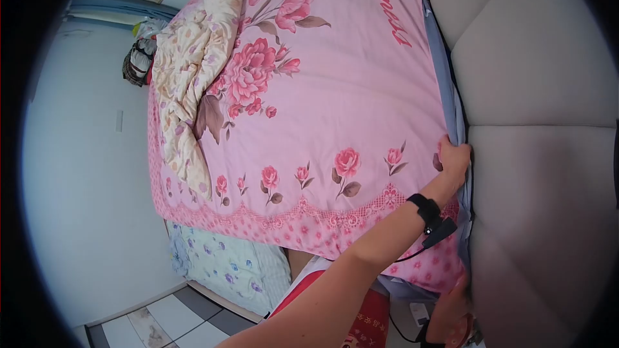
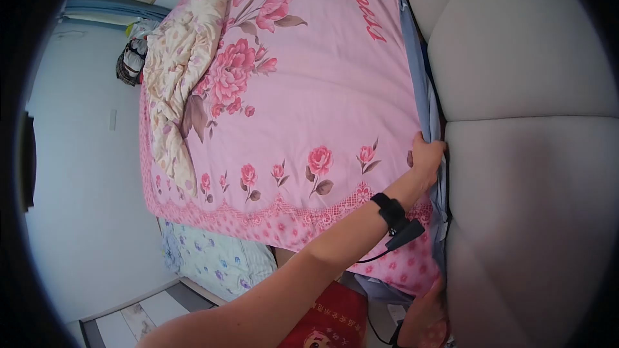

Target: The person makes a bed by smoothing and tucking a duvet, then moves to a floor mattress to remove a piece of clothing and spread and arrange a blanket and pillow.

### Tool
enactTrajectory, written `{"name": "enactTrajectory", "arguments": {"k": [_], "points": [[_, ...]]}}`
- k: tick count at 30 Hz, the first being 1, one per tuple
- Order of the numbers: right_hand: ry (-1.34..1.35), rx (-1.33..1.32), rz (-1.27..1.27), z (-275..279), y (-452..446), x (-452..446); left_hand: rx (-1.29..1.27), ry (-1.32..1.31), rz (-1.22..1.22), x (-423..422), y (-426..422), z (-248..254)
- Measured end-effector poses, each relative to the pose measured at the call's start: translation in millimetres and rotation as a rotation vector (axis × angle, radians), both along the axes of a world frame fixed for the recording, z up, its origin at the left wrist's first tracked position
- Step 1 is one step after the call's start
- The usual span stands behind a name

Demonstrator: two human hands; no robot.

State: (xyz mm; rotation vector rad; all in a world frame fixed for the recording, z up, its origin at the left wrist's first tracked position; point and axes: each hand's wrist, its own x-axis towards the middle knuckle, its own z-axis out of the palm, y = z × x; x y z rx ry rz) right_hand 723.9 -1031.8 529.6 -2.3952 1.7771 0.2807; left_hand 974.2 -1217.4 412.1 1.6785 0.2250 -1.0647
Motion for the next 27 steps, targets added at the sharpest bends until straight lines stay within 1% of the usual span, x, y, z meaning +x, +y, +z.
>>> {"name": "enactTrajectory", "arguments": {"k": [1, 3, 4, 6, 7, 9, 10, 12, 13, 16, 18, 19, 20, 21, 22, 23, 24, 25, 26, 27], "points": [[-0.031, 0.047, -0.025, -1.7, 2.0, -4.3, -0.045, 0.048, 0.029, 2.4, -3.8, -10.2], [-0.075, -0.010, 0.087, -11.7, 8.2, -21.0, -0.134, 0.148, 0.085, 4.0, -7.9, -42.1], [-0.092, -0.030, 0.140, -10.5, 9.6, -21.7, -0.109, 0.154, 0.039, 12.1, -4.6, -19.1], [0.028, -0.143, 0.218, 0.1, 4.6, -11.0, -0.051, 0.167, -0.053, 31.9, 1.2, 17.6], [0.085, -0.195, 0.258, 5.1, 5.0, -4.4, -0.084, 0.177, -0.040, 33.5, 0.2, 10.4], [0.109, -0.040, 0.161, -16.3, 12.5, -18.0, -0.147, 0.195, -0.007, 32.8, -6.3, -7.2], [0.121, 0.030, 0.113, -30.9, 14.0, -27.4, -0.075, 0.104, -0.021, 27.2, -19.6, -27.0], [0.066, 0.017, 0.104, -62.9, 16.5, -43.2, -0.103, 0.206, -0.043, 26.5, -12.9, -17.6], [0.039, 0.004, 0.103, -69.8, 14.1, -42.4, -0.123, 0.257, -0.052, 25.8, -12.9, -14.6], [0.227, 0.189, 0.003, -78.6, 8.2, -38.2, 0.038, 0.181, -0.244, 26.7, -17.5, -18.7], [0.206, 0.063, 0.111, -112.3, 12.8, -54.1, -0.132, 0.225, -0.231, 29.2, -12.9, -8.4], [0.198, 0.002, 0.163, -115.3, 12.2, -57.1, -0.165, 0.214, -0.222, 28.6, -13.2, -11.5], [0.284, 0.127, 0.136, -120.8, 10.0, -58.6, -0.197, 0.204, -0.214, 28.1, -13.5, -14.8], [0.371, 0.251, 0.103, -116.2, 3.1, -39.2, -0.181, 0.160, -0.206, 30.7, -17.1, -40.0], [0.462, 0.376, 0.061, -109.9, -1.9, -30.5, -0.167, 0.125, -0.201, 25.5, -26.0, -53.2], [0.399, 0.354, 0.063, -123.1, -0.5, -35.8, -0.140, 0.216, -0.239, 30.3, -20.6, -43.8], [0.341, 0.330, 0.060, -139.1, 1.2, -42.7, -0.212, 0.257, -0.218, 29.6, -15.2, -42.8], [0.220, 0.209, 0.205, -139.0, 3.7, -41.6, -0.283, 0.301, -0.196, 28.7, -9.9, -42.5], [0.218, 0.279, 0.120, -142.3, -2.7, -31.3, -0.417, 0.242, -0.227, 24.8, -10.5, -57.2], [0.184, 0.370, 0.084, -163.3, -7.9, -35.9, -0.141, -0.136, -0.431, 22.6, -16.1, -59.8]]}}
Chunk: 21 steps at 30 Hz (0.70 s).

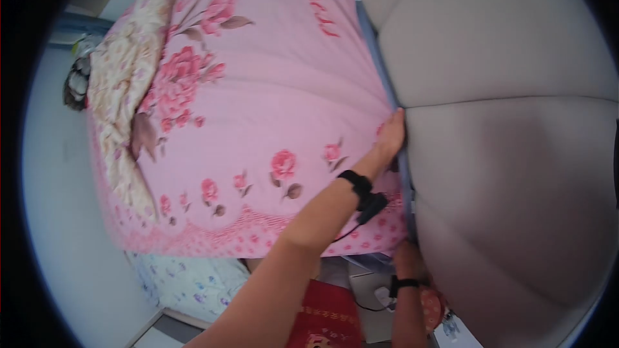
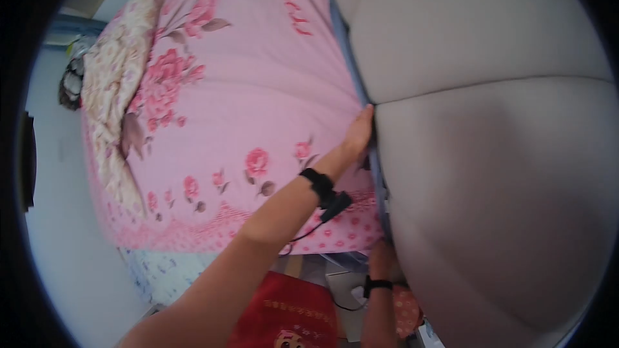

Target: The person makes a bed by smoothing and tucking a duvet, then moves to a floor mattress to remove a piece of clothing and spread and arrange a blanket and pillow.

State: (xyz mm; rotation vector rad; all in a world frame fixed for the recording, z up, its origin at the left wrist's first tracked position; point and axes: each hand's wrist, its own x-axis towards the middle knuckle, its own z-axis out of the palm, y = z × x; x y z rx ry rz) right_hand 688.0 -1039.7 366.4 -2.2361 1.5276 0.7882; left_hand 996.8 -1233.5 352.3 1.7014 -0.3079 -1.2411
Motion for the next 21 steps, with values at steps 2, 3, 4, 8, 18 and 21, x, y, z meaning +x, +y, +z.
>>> {"name": "enactTrajectory", "arguments": {"k": [2, 3, 4, 8, 18, 21], "points": [[-0.045, -0.014, -0.064, -14.1, -1.6, 3.9, 0.006, 0.226, -0.041, 3.5, -8.8, -2.6], [0.054, 0.090, -0.092, -30.0, -6.4, 3.3, 0.024, 0.368, -0.019, 10.2, -19.1, -10.1], [0.028, 0.077, -0.120, -37.0, -3.7, 0.2, 0.069, 0.379, -0.051, 18.1, -24.4, -8.6], [0.009, 0.128, -0.114, -69.9, -20.6, 4.8, 0.216, -0.069, -0.387, 59.6, -33.1, 23.3], [-0.056, 0.242, -0.031, -84.6, -40.9, 5.8, 0.071, -0.406, -0.447, 62.6, -37.2, 2.7], [-0.120, 0.215, 0.065, -62.2, -32.0, 0.4, -0.064, -0.213, -0.194, 46.6, -8.2, 18.5]]}}
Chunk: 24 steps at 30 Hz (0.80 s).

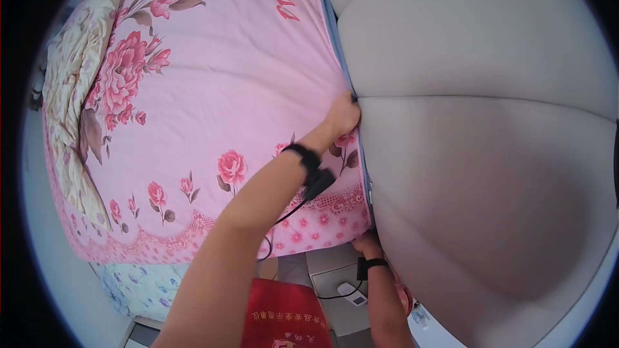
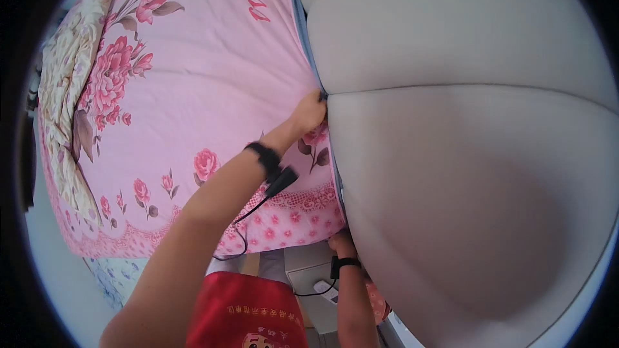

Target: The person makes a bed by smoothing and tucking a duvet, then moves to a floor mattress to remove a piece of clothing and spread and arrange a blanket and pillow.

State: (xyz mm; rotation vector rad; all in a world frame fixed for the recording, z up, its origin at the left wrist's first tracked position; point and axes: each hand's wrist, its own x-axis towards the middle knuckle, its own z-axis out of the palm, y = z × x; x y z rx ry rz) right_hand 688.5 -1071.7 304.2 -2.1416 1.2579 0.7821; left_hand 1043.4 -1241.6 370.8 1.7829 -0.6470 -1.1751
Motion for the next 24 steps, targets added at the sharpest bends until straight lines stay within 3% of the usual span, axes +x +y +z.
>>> {"name": "enactTrajectory", "arguments": {"k": [2, 3, 4, 7, 9, 11, 13, 16, 18, 21, 24], "points": [[0.037, -0.025, -0.007, 29.8, 9.3, 4.2, -0.255, 0.014, 0.049, -22.5, 46.1, -0.8], [0.152, 0.123, -0.103, 63.6, 10.0, 19.8, -0.192, -0.141, -0.030, -32.3, 63.8, 7.1], [0.117, 0.007, -0.233, 83.5, 17.0, 26.0, -0.236, -0.366, -0.305, -33.2, 84.5, 27.5], [-0.057, -0.272, -0.611, 101.9, 35.7, 36.5, -0.164, -0.820, -0.611, -74.3, 117.3, 30.6], [-0.245, -0.348, -0.853, 97.9, 49.0, 34.7, -0.059, -0.905, -0.756, -89.7, 118.4, 32.4], [-0.534, -0.101, -1.543, 93.0, 48.2, 40.5, 0.001, -0.959, -0.812, -97.9, 116.4, 33.3], [-0.736, 0.024, -1.856, 81.8, 50.5, 37.8, 0.020, -0.982, -0.787, -103.7, 116.5, 29.7], [-0.793, 0.062, -1.829, 26.9, 49.1, 18.4, 0.010, -0.956, -0.754, -109.5, 115.5, 24.5], [-0.674, 0.225, -1.876, 8.3, 38.8, 2.7, 0.055, -0.964, -0.743, -117.4, 111.3, 24.2], [-0.476, 0.118, -1.781, 29.7, 15.4, 35.3, 0.125, -1.009, -0.734, -134.0, 102.1, 18.0], [-0.377, -0.261, -1.050, -62.4, 29.4, -19.7, 0.147, -0.971, -0.761, -136.1, 92.1, 17.1]]}}
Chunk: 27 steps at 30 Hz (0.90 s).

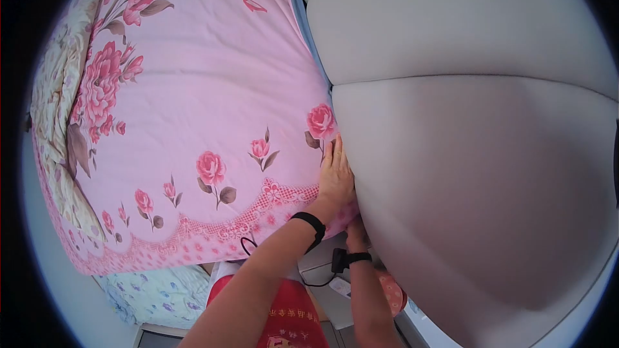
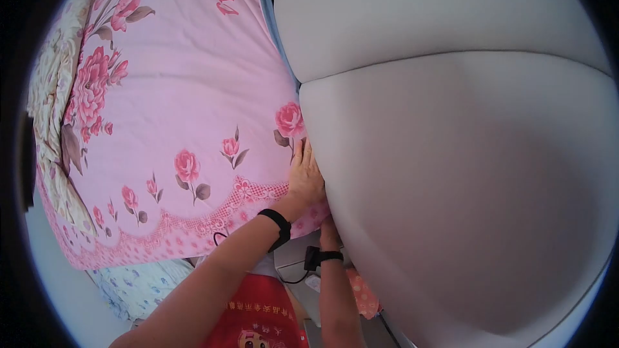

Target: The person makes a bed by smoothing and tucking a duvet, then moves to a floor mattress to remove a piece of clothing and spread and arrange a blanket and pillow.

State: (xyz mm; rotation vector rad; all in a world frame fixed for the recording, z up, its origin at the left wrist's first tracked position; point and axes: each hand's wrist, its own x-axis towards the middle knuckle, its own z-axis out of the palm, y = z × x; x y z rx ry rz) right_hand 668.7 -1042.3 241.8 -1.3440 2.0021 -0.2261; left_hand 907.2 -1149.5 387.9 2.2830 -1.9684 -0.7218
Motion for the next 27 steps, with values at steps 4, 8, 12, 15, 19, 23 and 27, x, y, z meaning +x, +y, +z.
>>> {"name": "enactTrajectory", "arguments": {"k": [4, 8, 12, 15, 19, 23, 27], "points": [[-0.011, 0.004, 0.064, 0.8, -24.2, -0.8, 0.019, -0.082, -0.092, -4.5, -2.5, -23.0], [-0.122, 0.063, 0.064, 4.3, -38.0, 15.5, 0.043, 0.011, -0.088, 1.6, -0.9, -13.6], [-0.309, 0.134, -0.008, 24.4, -36.2, 15.2, 0.023, 0.179, -0.187, 38.1, 2.5, -1.7], [-0.459, 0.269, -0.366, 58.8, -14.8, 23.5, -0.220, 0.304, -0.001, 97.9, 5.0, -1.6], [-0.109, -0.061, -0.009, 142.4, 14.9, 96.4, -0.362, -0.005, 0.170, 162.1, -33.7, 8.6], [-0.040, -0.076, 0.363, 187.5, -37.6, 177.5, -0.295, -0.070, 0.258, 170.4, -84.7, -17.3], [-0.169, 0.190, 0.447, 153.1, -93.5, 176.8, -0.262, -0.139, 0.209, 170.5, -102.1, -26.2]]}}
